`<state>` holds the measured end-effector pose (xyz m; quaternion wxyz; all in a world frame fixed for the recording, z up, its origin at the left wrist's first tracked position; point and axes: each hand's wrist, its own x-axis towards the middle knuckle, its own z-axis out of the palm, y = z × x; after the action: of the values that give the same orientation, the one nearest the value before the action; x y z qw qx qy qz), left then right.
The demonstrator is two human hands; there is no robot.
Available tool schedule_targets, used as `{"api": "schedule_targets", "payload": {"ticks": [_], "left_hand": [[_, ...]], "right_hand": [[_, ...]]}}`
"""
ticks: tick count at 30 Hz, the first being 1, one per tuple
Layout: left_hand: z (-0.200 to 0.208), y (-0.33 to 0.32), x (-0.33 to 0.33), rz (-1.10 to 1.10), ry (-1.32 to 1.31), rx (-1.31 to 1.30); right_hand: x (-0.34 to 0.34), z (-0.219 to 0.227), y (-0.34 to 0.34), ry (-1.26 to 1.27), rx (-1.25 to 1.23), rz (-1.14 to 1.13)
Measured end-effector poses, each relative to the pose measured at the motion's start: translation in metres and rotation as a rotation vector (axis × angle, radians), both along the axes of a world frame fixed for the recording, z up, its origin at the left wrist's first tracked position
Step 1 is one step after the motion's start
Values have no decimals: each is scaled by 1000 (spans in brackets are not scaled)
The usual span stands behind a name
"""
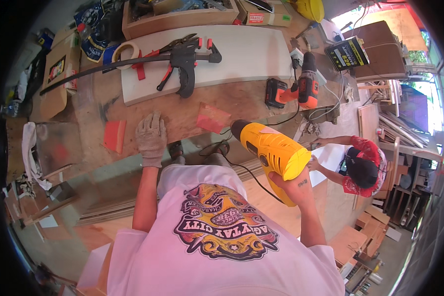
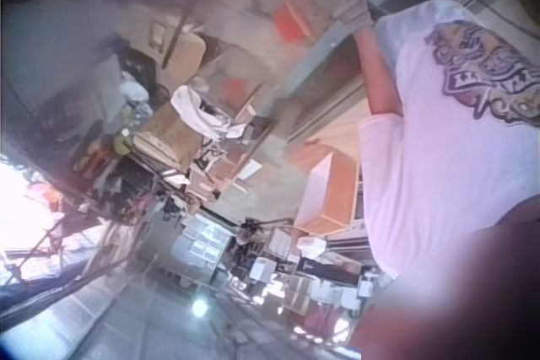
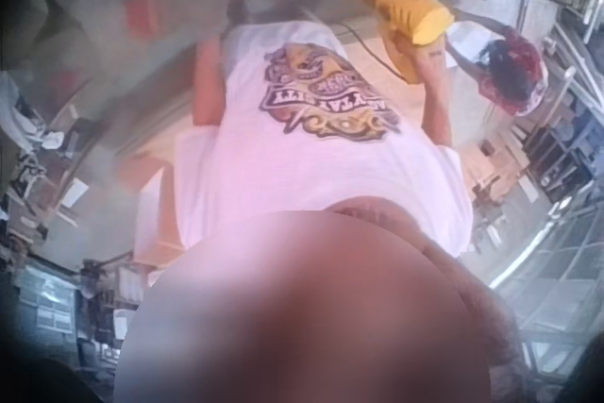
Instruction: The person assembles wooden furniture components using a cordless drill and a heat gun. They attach red plastic pieces to a wooden board, apply heat to soften adhesive, and secure parts with screws.
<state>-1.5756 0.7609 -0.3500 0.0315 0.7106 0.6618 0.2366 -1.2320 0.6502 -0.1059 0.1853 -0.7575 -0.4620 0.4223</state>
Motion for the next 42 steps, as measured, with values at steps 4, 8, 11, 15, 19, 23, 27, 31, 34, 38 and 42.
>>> {"api": "schedule_targets", "payload": {"ticks": [4, 8, 11, 15, 19, 23, 27, 31, 34, 38, 42], "left_hand": [[0, -2, -2, 32, -15, 12], [-4, -1, -6, 16, -28, 19], [-3, 0, -8, 10, -41, 20], [-2, 0, -10, -1, -47, 17], [-5, 0, -10, -5, -109, 13], [3, 0, -10, -11, -155, -30], [-1, -2, -11, -2, -140, 18], [3, -1, -13, -18, -172, -14], [3, -1, -13, -13, -151, -18], [-1, -1, -13, -16, -147, -22], [2, 0, -13, -19, -168, -28]], "right_hand": [[-21, 2, 5, 17, -34, -48], [-42, 3, 10, -1, -42, -108], [-51, 4, 17, 21, -27, -116], [-58, 3, 22, 37, 6, -124], [-61, -2, 27, 52, 8, -107], [-71, -4, 39, 49, -10, -73], [-82, -8, 52, 9, -12, -1], [-95, -6, 66, 33, -1, 17], [-100, -4, 71, 11, -13, 27], [-95, -4, 69, -12, -37, 43], [-87, -4, 61, -13, -40, 16]]}}
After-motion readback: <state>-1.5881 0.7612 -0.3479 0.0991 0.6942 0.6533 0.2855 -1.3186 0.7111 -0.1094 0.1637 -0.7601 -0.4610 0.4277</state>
